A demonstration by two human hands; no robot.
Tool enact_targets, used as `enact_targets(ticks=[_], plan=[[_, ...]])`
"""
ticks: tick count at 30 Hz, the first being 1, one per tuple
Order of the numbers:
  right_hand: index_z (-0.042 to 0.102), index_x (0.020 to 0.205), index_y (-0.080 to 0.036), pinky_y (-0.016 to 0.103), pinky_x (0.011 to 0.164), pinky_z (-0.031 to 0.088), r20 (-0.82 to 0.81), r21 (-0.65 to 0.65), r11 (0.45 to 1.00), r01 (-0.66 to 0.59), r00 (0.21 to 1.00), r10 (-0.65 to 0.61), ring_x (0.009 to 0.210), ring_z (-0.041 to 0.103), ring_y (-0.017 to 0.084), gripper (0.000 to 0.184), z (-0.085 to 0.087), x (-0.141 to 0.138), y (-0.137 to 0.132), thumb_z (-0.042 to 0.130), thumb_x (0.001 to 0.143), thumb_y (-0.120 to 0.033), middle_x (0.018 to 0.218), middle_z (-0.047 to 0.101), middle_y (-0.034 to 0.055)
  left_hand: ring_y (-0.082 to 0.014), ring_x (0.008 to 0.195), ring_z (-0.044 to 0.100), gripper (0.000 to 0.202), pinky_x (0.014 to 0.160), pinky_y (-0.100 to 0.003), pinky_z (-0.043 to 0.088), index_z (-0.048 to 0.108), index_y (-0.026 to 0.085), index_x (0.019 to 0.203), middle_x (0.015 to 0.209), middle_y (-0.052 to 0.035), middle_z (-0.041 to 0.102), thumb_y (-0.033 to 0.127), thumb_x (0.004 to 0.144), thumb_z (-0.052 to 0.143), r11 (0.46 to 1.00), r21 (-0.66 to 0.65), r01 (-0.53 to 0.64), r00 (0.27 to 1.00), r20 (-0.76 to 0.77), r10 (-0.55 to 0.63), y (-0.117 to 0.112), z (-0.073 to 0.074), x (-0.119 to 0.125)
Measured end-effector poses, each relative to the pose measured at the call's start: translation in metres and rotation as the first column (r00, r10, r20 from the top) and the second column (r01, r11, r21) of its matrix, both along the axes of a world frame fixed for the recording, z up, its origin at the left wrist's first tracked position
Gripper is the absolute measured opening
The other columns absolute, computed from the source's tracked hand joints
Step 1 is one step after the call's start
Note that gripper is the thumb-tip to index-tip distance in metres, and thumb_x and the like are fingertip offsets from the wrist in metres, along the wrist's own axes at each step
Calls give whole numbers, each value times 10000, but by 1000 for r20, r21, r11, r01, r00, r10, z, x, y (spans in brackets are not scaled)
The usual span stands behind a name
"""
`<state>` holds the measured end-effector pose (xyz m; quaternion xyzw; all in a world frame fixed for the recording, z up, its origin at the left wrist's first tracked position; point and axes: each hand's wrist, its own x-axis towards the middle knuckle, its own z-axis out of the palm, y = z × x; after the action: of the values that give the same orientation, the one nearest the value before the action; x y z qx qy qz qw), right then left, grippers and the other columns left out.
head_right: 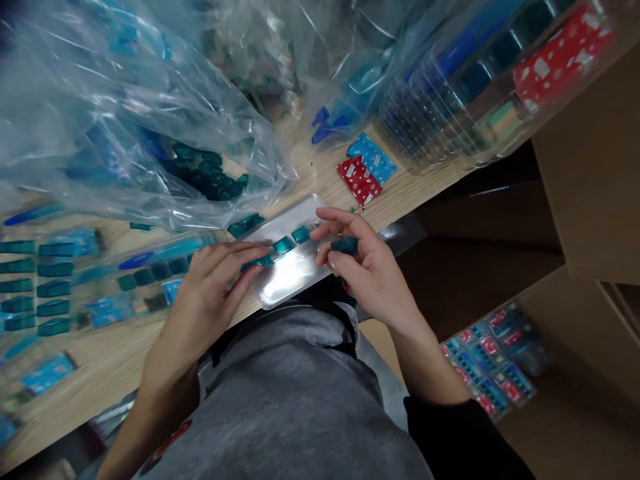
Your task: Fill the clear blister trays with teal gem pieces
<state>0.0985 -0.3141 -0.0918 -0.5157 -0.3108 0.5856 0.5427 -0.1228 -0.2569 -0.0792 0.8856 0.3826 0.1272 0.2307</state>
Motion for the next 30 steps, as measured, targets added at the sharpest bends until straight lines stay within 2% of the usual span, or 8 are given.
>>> enact_targets(ticks=[5, 9, 14, 20, 23, 26, 28, 30], plan=[[634, 1188, -283, 216, 656, 508, 24, 20, 1000, 22, 999, -22, 770, 638, 70, 513, 0, 0, 0, 521, 779, 5, 1042, 653, -20, -212, 1030, 623, 249, 868, -362, 486, 585, 185, 1216, 1118, -79, 680, 208, 973, 534, 998, 53, -33, 999, -2, 33, -1, 2, -5], [625, 1214, -267, 229, 646, 509, 32, 23, 1000, -2, 999, 1, 812, 640, 97, 498, 2, -1, 1, 525, 784, -36, 1090, 673, 5, -190, 977, 629, 222, 835, -331, 497, 604, 165, 1178, 1070, -71, 686, 199, 967, 544, 996, 87, -36, 998, 44, 33, -1, -5, 1], [621, 1235, -281, 242, 638, 510, 38, 19, 1000, 1, 999, -1, 829, 635, 115, 465, 3, -1, -1, 533, 826, -77, 1111, 677, 15, -211, 927, 627, 166, 773, -344, 479, 610, 153, 1104, 1044, -81, 697, 199, 950, 569, 980, 190, -59, 998, 18, 56, -5, -15, 8], [573, 1295, -286, 265, 657, 527, -14, 20, 998, -66, 998, 66, 868, 637, 133, 503, 6, -5, -1, 498, 839, -89, 1201, 663, 37, -219, 925, 621, 146, 762, -350, 452, 611, 175, 1088, 1032, -66, 695, 216, 958, 559, 982, 169, -83, 996, -5, 85, -6, -18, 5], [480, 1396, -292, 263, 650, 531, -39, 55, 986, -159, 986, 161, 815, 630, 118, 476, 11, -11, -1, 502, 933, -182, 1256, 653, 57, -214, 1001, 605, 249, 846, -352, 464, 584, 194, 1199, 1102, -64, 668, 234, 953, 577, 989, 98, -112, 993, 59, 106, -7, -9, 5], [328, 1504, -330, 258, 727, 553, -58, 99, 957, -274, 958, 281, 839, 641, 98, 554, 17, -17, -3, 507, 983, -272, 1337, 620, 47, -188, 1100, 582, 336, 930, -332, 471, 528, 240, 1297, 1182, -50, 625, 216, 964, 560, 994, -11, -110, 975, 191, 110, -10, 9, 7], [233, 1544, -352, 280, 846, 558, -39, 100, 934, -342, 937, 347, 965, 653, 109, 610, 21, -19, -4, 498, 995, -317, 1409, 572, 36, -180, 1133, 565, 341, 960, -330, 466, 525, 259, 1291, 1207, -46, 603, 201, 957, 569, 999, -21, -50, 970, 236, 54, -11, 21, 11], [184, 1561, -353, 320, 984, 523, 1, 90, 912, -400, 916, 402, 1173, 608, 145, 641, 24, -20, -4, 488, 997, -358, 1493, 495, 35, -187, 1150, 545, 318, 985, -344, 453, 546, 253, 1246, 1227, -56, 578, 189, 938, 596, 1000, 14, 9, 970, 241, -12, -11, 28, 16]])
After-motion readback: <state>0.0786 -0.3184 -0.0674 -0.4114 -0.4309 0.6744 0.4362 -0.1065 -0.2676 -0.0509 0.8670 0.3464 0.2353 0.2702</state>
